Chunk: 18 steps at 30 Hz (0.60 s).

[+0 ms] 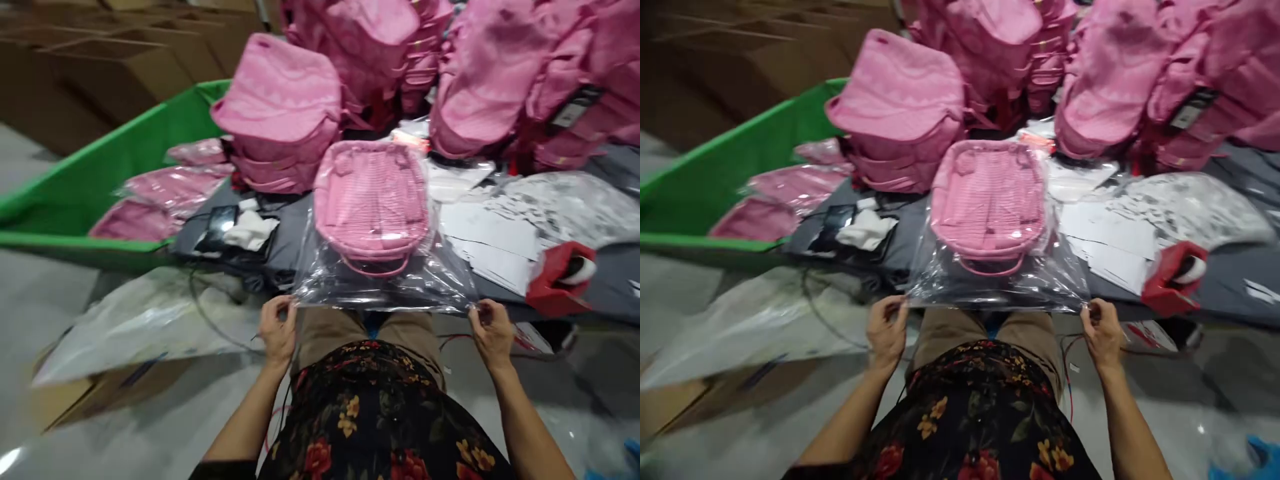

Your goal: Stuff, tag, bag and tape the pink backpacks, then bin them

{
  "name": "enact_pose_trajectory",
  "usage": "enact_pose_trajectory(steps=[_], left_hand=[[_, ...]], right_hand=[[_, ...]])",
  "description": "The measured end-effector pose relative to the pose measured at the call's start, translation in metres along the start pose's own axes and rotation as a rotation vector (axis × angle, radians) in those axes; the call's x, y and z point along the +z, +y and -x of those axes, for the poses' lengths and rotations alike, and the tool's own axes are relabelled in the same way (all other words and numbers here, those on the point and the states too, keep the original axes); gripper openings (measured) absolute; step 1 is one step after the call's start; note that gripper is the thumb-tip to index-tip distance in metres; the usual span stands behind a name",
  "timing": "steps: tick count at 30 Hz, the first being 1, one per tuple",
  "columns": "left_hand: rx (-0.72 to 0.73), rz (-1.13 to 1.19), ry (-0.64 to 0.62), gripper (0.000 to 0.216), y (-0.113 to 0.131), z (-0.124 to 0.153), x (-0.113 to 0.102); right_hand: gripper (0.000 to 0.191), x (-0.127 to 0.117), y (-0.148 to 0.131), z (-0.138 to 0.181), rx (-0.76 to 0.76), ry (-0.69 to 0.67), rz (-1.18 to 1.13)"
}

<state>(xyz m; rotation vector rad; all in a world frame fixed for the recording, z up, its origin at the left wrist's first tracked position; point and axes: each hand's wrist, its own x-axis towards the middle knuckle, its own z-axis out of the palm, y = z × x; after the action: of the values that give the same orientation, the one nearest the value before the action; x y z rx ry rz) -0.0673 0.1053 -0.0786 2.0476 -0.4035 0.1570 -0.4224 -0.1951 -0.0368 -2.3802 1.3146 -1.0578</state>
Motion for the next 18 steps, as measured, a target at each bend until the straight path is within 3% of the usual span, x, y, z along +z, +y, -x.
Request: enact_pose_trajectory(steps=[5,9,11,14,16,18], left_hand=[[-0.222,0.255,0.063,0.044,0.005,-0.002,0.014],[-0.306,0.34,-0.088,0.046,-0.013,0.016,0.003],[-0.314,0.305,-0.096,0.041,-0.027,0.017,-0.011],[-0.291,0.261,-0.028,0.027,-0.035,-0.005,-0.024],[-0.241,0.219,-0.127,0.029,-0.028,-0.03,-0.017],[-0.195,0.171,-0.289,0.035,-0.015,-0.052,0.001]], right_hand=[[0.036,0.008,-0.001,-0.01,-0.061,0.034,0.05],[0.039,-0.006,0.005,0.002,0.007,-0.013,0.052],[0.038,-0.016,0.01,0.0,0.144,-0.026,0.002],[0.042,-0.02,0.012,-0.025,0.464,-0.073,-0.31],[0.05,-0.01,0.007,-0.05,0.639,-0.23,-0.53],[0.056,0.007,-0.004,-0.073,0.764,-0.423,-0.593]])
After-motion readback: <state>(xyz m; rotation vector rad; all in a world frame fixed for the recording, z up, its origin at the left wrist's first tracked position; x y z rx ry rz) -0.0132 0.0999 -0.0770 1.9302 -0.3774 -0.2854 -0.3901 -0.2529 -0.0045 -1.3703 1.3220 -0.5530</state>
